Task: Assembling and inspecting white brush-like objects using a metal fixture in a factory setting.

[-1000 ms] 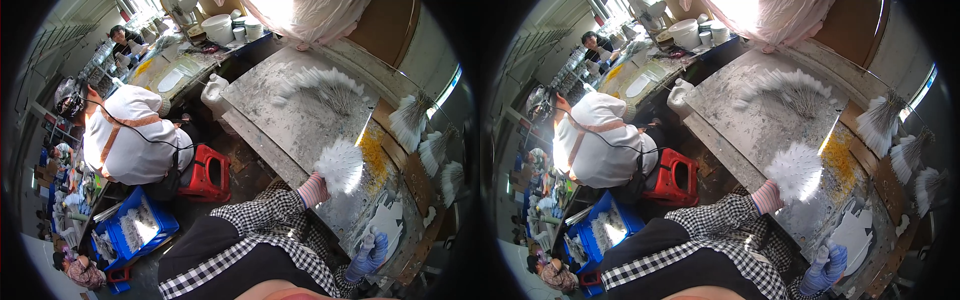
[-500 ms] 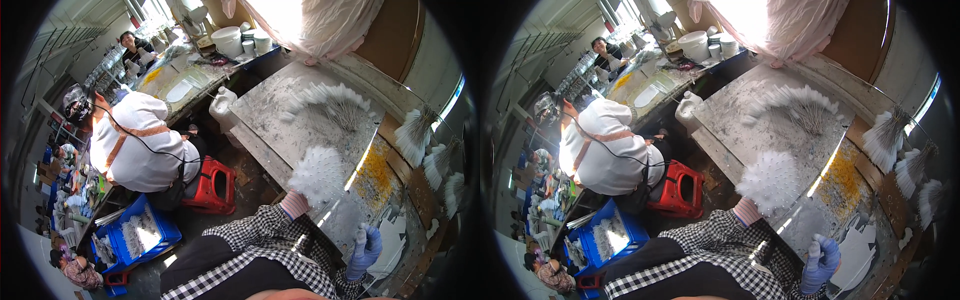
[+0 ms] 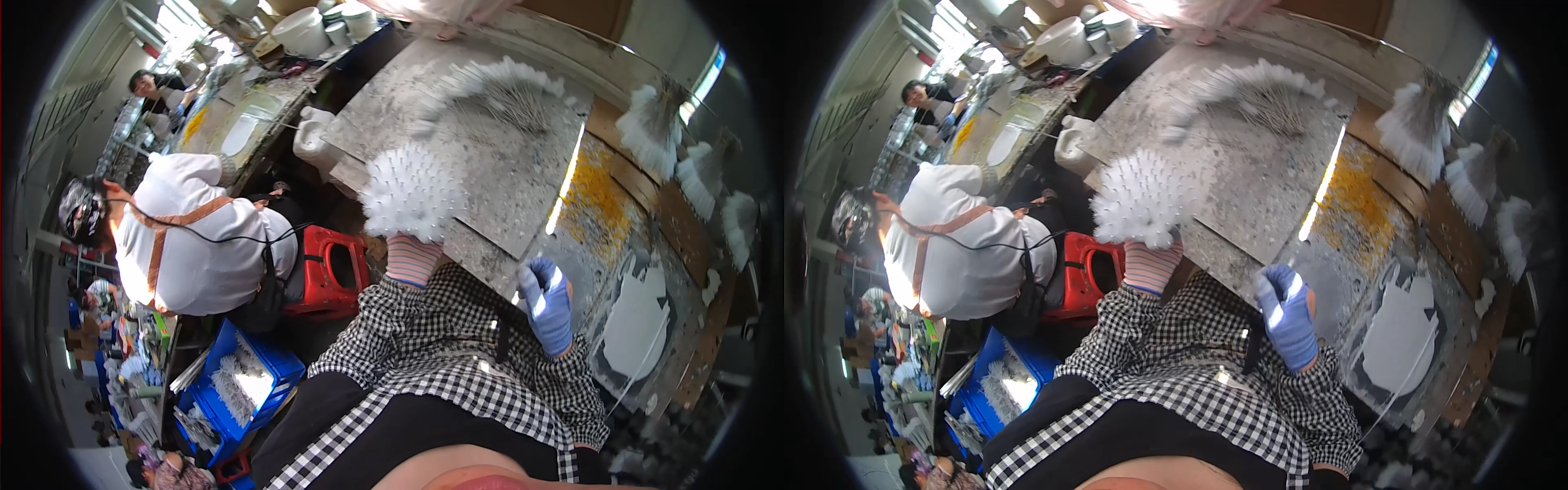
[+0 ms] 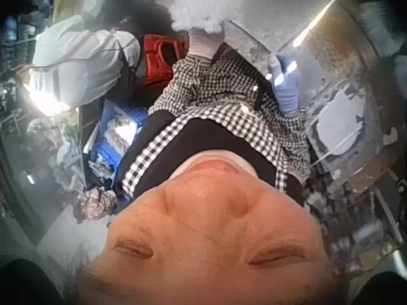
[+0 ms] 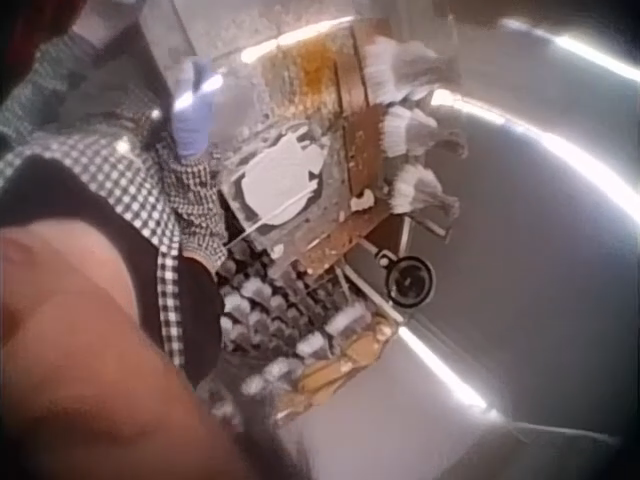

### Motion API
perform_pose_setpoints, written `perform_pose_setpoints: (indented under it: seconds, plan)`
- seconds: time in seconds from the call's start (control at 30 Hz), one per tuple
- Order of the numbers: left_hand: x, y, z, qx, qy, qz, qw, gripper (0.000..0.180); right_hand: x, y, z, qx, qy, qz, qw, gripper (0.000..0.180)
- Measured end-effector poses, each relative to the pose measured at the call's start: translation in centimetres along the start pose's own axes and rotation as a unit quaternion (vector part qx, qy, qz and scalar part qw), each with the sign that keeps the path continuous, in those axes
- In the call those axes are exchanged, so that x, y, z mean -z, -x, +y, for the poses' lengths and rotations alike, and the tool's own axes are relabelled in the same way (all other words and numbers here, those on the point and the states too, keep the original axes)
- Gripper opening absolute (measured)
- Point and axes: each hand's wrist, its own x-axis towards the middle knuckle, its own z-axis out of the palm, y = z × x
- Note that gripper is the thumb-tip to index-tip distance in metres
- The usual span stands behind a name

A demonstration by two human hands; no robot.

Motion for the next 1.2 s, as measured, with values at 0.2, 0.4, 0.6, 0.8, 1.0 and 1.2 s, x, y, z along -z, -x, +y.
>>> perform_pose_setpoints:
  seconds: [0.2,0.4,0.6,0.8,1.0,1.2]
  plan:
    - [-1.6,-0.4,-2.4,0.074,-0.017,-0.092,0.993,0.036,2.2,1.5,12.1,-0.046,0.040,0.157,0.986,0.023]
    - [2.7,-5.2,-3.8,0.126,-0.043,-0.119,0.984,0.038,1.9,1.8,13.3,0.085,0.217,0.201,0.951,0.022]
    - [-3.8,0.4,-7.1,0.147,-0.103,-0.081,0.981,0.043,1.8,1.5,13.8,0.124,0.208,0.205,0.948,0.023]
    - [-5.1,0.9,-7.9,0.230,-0.236,-0.264,0.907,0.050,2.5,2.7,15.1,0.035,-0.004,0.245,0.969,0.024]
    - [-7.8,1.6,-9.9,0.293,-0.302,-0.378,0.824,0.057,9.4,5.1,6.1,-0.027,-0.218,0.312,0.924,0.023]
    - [-9.7,3.1,-15.7,0.349,-0.443,-0.356,0.745,0.040,14.6,7.2,3.2,0.077,-0.082,0.318,0.941,0.026]
